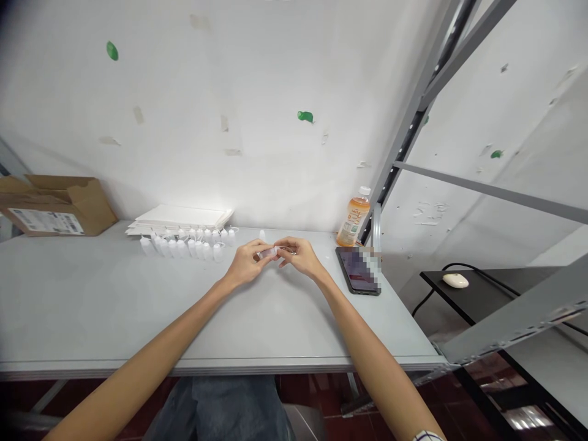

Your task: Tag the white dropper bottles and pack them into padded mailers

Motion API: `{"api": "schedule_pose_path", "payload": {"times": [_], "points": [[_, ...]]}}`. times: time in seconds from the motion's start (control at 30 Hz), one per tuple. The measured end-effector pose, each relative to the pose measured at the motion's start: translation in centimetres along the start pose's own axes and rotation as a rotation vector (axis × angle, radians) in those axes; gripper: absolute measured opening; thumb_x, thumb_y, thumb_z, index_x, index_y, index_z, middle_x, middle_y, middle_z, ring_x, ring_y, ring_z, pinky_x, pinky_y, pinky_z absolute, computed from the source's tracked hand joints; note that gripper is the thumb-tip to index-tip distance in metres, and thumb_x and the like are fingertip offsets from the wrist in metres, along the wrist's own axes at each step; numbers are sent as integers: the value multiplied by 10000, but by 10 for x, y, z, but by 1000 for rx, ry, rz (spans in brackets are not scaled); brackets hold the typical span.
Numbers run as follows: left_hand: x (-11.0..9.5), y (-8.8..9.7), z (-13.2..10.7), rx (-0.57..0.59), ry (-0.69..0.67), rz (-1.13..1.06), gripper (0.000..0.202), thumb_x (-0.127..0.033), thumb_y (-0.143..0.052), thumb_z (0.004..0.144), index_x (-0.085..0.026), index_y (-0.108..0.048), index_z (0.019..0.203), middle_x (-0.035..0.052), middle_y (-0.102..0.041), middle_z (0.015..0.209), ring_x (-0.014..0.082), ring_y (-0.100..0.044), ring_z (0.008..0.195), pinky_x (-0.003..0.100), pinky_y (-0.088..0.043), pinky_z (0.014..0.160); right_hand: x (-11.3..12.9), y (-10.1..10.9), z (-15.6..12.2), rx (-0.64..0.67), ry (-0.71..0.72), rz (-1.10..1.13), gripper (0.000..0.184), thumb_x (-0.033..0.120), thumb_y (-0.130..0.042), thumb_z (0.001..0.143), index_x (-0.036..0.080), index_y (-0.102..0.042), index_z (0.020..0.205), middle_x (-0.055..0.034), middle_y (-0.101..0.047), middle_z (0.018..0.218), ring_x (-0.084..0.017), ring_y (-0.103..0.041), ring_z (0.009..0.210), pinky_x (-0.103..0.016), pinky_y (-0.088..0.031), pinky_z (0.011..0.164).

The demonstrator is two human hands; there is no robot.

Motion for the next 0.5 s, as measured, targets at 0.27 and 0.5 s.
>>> {"api": "schedule_pose_path", "payload": {"times": [0.27,0.5], "points": [[0,1,-1,-12,-30,11,189,-273,-629,788,-194,-742,918,40,-667,888,111,-566,663,229,-470,576,-8,-7,-3,42,-71,-11,339,402,-702,727,116,-678,907,-79,-697,754,-212,-686,724,-332,-568,606],[-8,4,-1,-32,-53,34,225,-238,-597,806,-196,-719,990,46,-655,921,117,-585,708,234,-498,628,-8,-6,-1,29,-78,42,336,409,-716,713,110,-694,865,-79,-696,760,-203,-682,710,-334,-561,630]]}}
Point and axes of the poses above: each hand's wrist, its own z-axis towards the middle knuckle, its own y-axis out of the back of the hand, x = y × z, the point moved 10 cm from there along z, towards the middle knuckle
